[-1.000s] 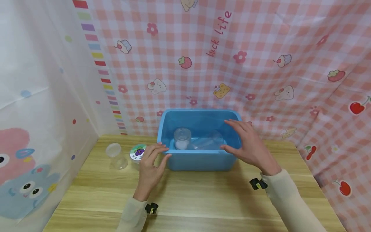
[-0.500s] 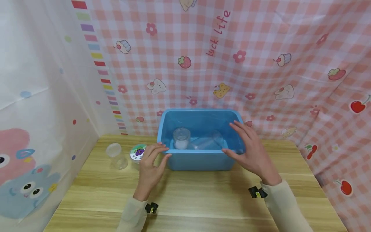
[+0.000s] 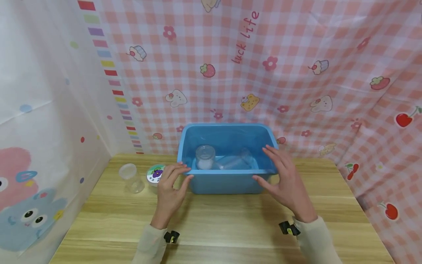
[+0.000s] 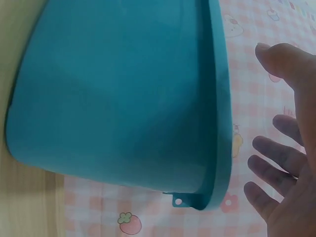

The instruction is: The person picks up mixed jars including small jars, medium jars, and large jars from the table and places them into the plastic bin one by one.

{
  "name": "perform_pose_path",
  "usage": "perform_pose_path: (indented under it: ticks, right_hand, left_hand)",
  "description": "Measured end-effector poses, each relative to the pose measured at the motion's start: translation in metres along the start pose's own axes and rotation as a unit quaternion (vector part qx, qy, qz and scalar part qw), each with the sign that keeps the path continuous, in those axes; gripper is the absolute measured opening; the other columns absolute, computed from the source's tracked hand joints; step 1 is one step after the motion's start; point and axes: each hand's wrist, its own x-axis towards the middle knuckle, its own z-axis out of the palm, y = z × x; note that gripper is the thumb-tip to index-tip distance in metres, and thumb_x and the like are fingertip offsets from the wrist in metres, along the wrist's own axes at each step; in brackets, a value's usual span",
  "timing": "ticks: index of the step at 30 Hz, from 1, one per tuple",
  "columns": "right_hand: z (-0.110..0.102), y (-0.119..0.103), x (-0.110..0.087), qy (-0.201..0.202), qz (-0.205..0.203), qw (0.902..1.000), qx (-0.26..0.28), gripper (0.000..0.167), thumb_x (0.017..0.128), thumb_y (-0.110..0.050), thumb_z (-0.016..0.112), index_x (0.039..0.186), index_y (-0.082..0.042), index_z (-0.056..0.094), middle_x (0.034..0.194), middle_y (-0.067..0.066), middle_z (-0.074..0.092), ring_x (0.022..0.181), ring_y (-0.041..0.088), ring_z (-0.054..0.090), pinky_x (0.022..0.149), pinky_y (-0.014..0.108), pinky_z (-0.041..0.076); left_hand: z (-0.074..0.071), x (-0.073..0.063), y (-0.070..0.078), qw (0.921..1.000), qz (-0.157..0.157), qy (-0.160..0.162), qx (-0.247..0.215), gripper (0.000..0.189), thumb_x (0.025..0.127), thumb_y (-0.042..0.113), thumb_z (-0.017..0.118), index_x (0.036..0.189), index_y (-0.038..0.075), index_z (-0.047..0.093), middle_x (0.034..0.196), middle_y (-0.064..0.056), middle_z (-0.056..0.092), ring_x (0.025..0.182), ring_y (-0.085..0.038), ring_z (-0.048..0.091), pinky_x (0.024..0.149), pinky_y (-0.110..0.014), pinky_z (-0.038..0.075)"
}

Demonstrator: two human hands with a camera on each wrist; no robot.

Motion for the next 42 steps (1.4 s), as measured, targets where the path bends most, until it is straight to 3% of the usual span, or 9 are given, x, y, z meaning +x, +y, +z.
perform_pose_path:
  ticks: [5,11,23,28,31,37,42]
  right_hand:
    - [0.006,-0.002,-0.007,-0.007,-0.015,0.9999,-0.004,0.085,0.077,-0.033,0.090,0.151,-0.014,0.051,0.155,0.010,0.052,0.143,0.032,0.047,0.116,0.055,0.043]
    - [0.013,-0.003,-0.014,0.022,-0.030,0.9993,0.001,0.076,0.077,-0.026,0.090,0.144,-0.011,0.058,0.146,0.014,0.059,0.135,0.035,0.054,0.110,0.059,0.047]
    - [0.027,0.000,-0.024,0.068,0.009,0.9975,-0.018,0.051,0.078,-0.019,0.089,0.124,-0.006,0.071,0.121,0.013,0.072,0.114,0.030,0.064,0.098,0.054,0.055]
    - [0.034,0.000,-0.027,0.094,0.028,0.9950,-0.017,0.047,0.073,-0.016,0.092,0.115,-0.003,0.074,0.113,0.013,0.072,0.107,0.030,0.064,0.094,0.057,0.058]
    - [0.038,0.000,-0.027,0.109,0.035,0.9933,-0.014,0.042,0.074,-0.017,0.092,0.111,-0.004,0.075,0.109,0.012,0.072,0.104,0.028,0.064,0.092,0.051,0.059]
    - [0.044,0.002,-0.028,0.150,0.017,0.9885,0.005,0.037,0.073,-0.013,0.092,0.106,-0.006,0.077,0.103,0.010,0.073,0.100,0.027,0.065,0.097,0.022,0.049]
    - [0.049,0.002,-0.027,0.170,0.007,0.9848,0.036,0.034,0.076,-0.015,0.091,0.107,-0.007,0.078,0.103,0.009,0.074,0.099,0.028,0.064,0.097,0.016,0.045]
  left_hand:
    - [-0.001,0.001,0.001,1.0000,-0.003,-0.002,0.002,0.027,0.079,0.003,0.087,0.104,0.006,0.077,0.111,-0.010,0.073,0.116,-0.031,0.065,0.113,-0.021,0.045]
    - [-0.001,0.001,0.001,1.0000,0.000,-0.003,0.004,0.028,0.079,0.003,0.087,0.105,0.007,0.077,0.111,-0.009,0.073,0.116,-0.031,0.066,0.112,-0.024,0.047]
    - [0.000,-0.001,-0.001,1.0000,-0.003,0.001,-0.001,0.028,0.078,0.002,0.087,0.103,0.005,0.077,0.110,-0.010,0.073,0.116,-0.032,0.065,0.112,-0.022,0.045]
    - [0.000,0.000,-0.001,1.0000,-0.002,0.000,-0.003,0.027,0.078,0.003,0.087,0.103,0.004,0.077,0.110,-0.012,0.073,0.115,-0.032,0.065,0.112,-0.022,0.045]
    - [0.000,0.000,-0.001,1.0000,0.002,0.002,-0.005,0.027,0.078,0.003,0.087,0.103,0.004,0.077,0.109,-0.014,0.073,0.114,-0.033,0.065,0.112,-0.022,0.045]
    - [0.001,-0.001,0.000,1.0000,0.005,0.005,-0.006,0.027,0.078,0.003,0.087,0.103,0.004,0.077,0.109,-0.015,0.073,0.114,-0.033,0.065,0.112,-0.021,0.045]
    - [0.000,-0.001,-0.001,1.0000,0.004,0.004,0.001,0.027,0.078,0.003,0.087,0.103,0.005,0.077,0.111,-0.012,0.073,0.115,-0.032,0.065,0.112,-0.022,0.045]
